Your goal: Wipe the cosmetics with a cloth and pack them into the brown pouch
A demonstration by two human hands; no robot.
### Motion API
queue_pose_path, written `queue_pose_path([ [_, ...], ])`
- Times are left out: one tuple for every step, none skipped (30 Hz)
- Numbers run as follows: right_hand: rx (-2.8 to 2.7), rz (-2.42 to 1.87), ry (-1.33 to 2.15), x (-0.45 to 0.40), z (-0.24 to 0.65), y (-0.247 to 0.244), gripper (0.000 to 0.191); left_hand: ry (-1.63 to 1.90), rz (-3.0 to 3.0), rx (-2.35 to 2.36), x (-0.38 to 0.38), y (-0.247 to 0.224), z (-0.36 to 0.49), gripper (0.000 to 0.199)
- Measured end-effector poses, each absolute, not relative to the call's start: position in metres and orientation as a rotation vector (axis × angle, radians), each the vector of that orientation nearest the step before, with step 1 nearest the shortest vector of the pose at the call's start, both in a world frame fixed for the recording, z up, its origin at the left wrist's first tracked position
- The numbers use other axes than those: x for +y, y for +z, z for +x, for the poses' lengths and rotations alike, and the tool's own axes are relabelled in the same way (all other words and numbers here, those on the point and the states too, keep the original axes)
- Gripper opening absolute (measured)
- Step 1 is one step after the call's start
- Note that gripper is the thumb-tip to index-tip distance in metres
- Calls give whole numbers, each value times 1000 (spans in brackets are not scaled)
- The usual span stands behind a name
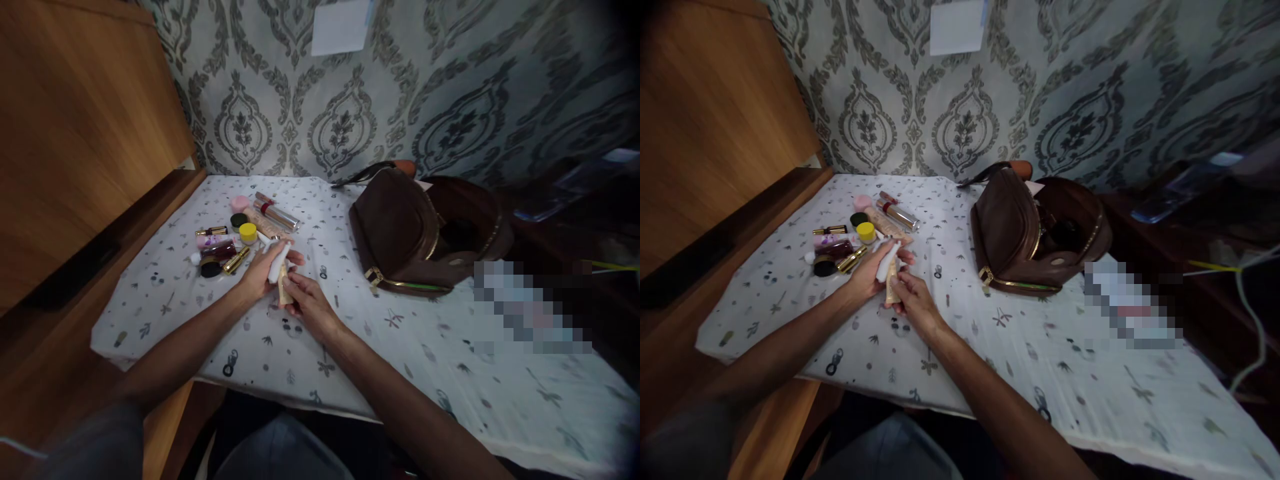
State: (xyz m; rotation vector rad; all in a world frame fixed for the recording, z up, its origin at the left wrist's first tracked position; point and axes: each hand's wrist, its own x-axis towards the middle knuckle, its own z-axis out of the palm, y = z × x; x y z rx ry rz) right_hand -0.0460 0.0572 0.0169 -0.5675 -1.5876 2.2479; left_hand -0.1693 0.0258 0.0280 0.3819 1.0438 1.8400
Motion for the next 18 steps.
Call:
queue_pose_path([
  [-1592,-565,2221,58,-47,15,41,1785,413,1035,24,28,-167,33],
  [-1601,-567,2192,59,-47,13,41,1743,443,1030,22,28,-166,33],
  [-1623,-569,2159,61,-48,11,42,1712,470,1030,21,28,-165,33],
  [-1658,-568,2117,62,-48,9,42,1698,492,1033,21,28,-165,33],
  [-1707,-565,2064,63,-48,8,41,1698,506,1040,20,28,-166,33],
  [-1769,-560,2002,63,-48,7,41,1712,513,1050,20,28,-166,32],
  [-1839,-549,1933,63,-48,6,40,1735,514,1063,20,29,-168,31],
  [-1908,-537,1859,62,-48,6,38,1758,509,1076,21,29,-169,30],
  [-1972,-527,1786,61,-47,6,36,1777,502,1086,21,29,-171,30],
  [-2026,-523,1717,60,-47,7,34,1790,499,1096,22,29,-172,30],
  [-2074,-519,1656,59,-47,8,32,1799,500,1106,22,29,-173,30],
  [-2112,-522,1607,58,-46,10,31,1808,512,1115,22,29,-175,30],
  [-2139,-533,1570,59,-45,12,30,1817,535,1124,21,29,-176,30],
  [-2151,-551,1546,60,-44,14,29,1835,564,1144,21,30,-177,30],
  [-2143,-575,1527,61,-42,17,30,1863,601,1181,19,31,-177,29],
  [-2113,-605,1509,64,-41,20,32,1885,660,1240,18,32,-178,27],
  [-2060,-637,1489,67,-39,23,33,1895,744,1317,16,35,-179,24],
  [-1992,-661,1473,69,-38,25,35,1894,850,1405,14,38,-179,21],
])
